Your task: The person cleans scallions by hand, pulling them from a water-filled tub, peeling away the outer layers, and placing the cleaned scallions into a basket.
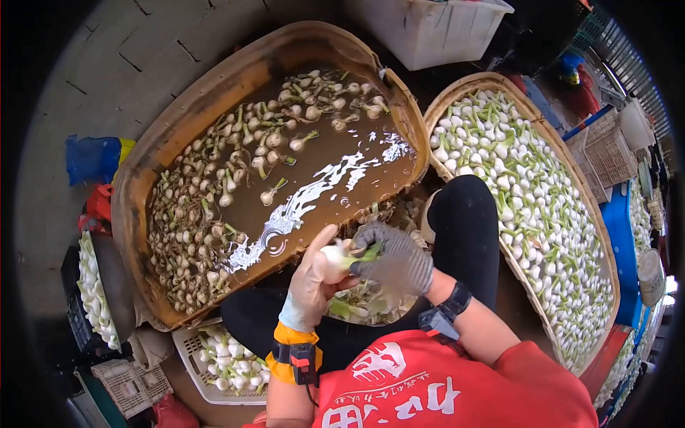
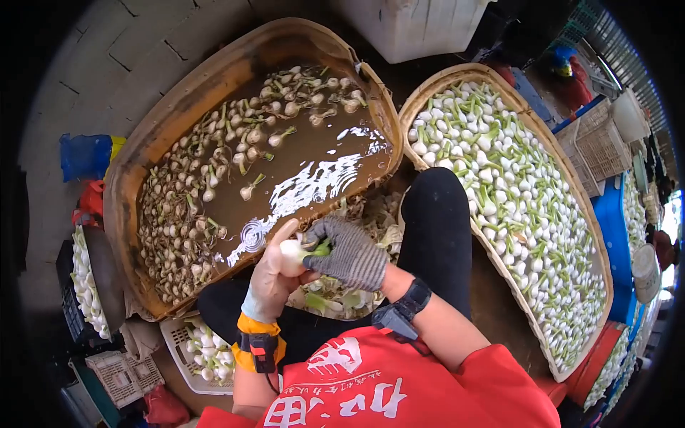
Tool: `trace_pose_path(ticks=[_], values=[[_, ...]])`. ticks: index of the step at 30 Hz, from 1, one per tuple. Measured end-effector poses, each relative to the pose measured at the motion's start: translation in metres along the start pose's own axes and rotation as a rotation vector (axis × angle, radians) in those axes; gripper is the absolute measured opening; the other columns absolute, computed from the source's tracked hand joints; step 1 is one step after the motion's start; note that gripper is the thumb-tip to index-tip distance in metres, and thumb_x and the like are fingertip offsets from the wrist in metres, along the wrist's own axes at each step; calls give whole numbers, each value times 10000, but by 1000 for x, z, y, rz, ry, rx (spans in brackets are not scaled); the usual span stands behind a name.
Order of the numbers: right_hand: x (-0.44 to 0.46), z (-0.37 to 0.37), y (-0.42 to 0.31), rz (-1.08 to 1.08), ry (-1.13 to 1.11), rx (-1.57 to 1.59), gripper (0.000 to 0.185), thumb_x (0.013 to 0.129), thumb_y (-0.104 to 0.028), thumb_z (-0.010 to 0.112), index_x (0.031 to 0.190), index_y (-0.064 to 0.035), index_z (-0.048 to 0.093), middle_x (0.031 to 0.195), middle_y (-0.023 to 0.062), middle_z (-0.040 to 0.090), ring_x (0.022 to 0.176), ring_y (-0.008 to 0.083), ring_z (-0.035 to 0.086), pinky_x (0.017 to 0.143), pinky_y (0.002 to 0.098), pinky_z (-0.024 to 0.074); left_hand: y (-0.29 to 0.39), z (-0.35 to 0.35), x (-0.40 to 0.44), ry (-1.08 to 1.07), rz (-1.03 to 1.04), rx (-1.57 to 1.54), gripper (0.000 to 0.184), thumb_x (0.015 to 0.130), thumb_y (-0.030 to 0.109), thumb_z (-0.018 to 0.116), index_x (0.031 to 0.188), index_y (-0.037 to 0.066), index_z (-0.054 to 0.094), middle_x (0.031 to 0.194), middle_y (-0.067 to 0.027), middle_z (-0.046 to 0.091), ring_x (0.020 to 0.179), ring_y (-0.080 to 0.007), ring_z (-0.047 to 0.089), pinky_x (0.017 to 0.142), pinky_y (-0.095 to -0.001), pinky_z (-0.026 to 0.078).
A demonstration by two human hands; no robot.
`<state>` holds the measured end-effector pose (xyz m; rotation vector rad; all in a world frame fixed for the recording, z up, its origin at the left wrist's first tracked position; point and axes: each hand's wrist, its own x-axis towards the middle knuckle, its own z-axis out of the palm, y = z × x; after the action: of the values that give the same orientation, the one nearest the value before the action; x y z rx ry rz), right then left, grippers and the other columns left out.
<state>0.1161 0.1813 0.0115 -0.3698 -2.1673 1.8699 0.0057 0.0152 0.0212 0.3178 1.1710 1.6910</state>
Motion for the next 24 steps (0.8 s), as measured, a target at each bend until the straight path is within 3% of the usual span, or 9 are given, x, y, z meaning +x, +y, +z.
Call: trace_pose_path(ticks=[6, 8, 10, 14, 16, 18, 19, 21, 24], values=[[13, -2, 15, -61, -11, -120, 282, 801, -201, 777, 988, -61, 621, 897, 67, 611, 834, 171, 597, 761, 319, 494, 78, -120, -52, 770, 324, 1129, 223, 877, 157, 624, 1065, 40, 660, 1028, -105, 658, 857, -221, 634, 777, -330, 517], [15, -15, 23, 236, -97, -61, 250, 825, -214, 746, 964, -34, 641, 890, 85, 650, 818, 188, 633, 764, 316, 515, 105, -188, -107, 1020, 208, 1559, 156, 843, 155, 618, 862, 13, 680, 832, -123, 680, 767, -249, 614, 725, -370, 490], [19, -14, 39, 368, -108, 63, 238, 836, -216, 740, 951, -32, 644, 852, 74, 653, 758, 160, 620, 728, 307, 517, 128, -221, -153, 1146, -128, 1211, 264, 932, 204, 589, 802, -16, 651, 753, -56, 642, 711, -157, 565, 667, -322, 450], [30, 6, 56, 435, -89, 228, 253, 838, -237, 746, 952, -36, 644, 862, 80, 654, 775, 174, 624, 741, 313, 515, 116, -222, -128, 1004, -20, 1022, 281, 952, 243, 599, 915, -26, 672, 837, -29, 647, 797, -110, 555, 729, -268, 451], [40, 14, 59, 235, -201, -91, 266, 842, -262, 742, 950, -39, 645, 877, 99, 659, 805, 216, 639, 757, 330, 517, 105, -200, -66, 778, 76, 1443, 275, 913, 244, 618, 995, -11, 681, 946, -116, 684, 881, -231, 621, 822, -318, 471], [42, 16, 64, 269, -231, -91, 285, 838, -280, 742, 952, -37, 646, 895, 120, 659, 835, 245, 643, 766, 346, 517, 110, -163, 18, 540, -146, 1378, 323, 889, 289, 625, 1020, 0, 688, 1108, -186, 666, 1057, -311, 609, 942, -361, 456], [41, 15, 67, 275, -222, -87, 290, 835, -282, 743, 952, -36, 645, 894, 122, 655, 831, 245, 640, 762, 347, 516, 83, -214, 42, 342, 98, 1697, 311, 872, 300, 645, 1005, 25, 704, 1185, -220, 635, 1154, -343, 571, 1004, -376, 431], [40, 11, 66, 303, -171, -58, 290, 831, -282, 741, 946, -36, 642, 878, 129, 638, 818, 252, 629, 747, 350, 511, 85, -179, 120, 199, -138, 1782, 355, 833, 417, 676, 974, 97, 739, 1341, -256, 539, 1326, -363, 439, 1114, -427, 338], [45, 4, 61, 389, -157, 2, 286, 832, -284, 740, 940, -39, 638, 869, 126, 632, 810, 257, 626, 742, 355, 510, 50, -223, 215, 61, -466, 2025, 419, 797, 604, 664, 1063, 289, 739, 1570, -128, 293, 1401, -484, 274, 1152, -436, 286]])
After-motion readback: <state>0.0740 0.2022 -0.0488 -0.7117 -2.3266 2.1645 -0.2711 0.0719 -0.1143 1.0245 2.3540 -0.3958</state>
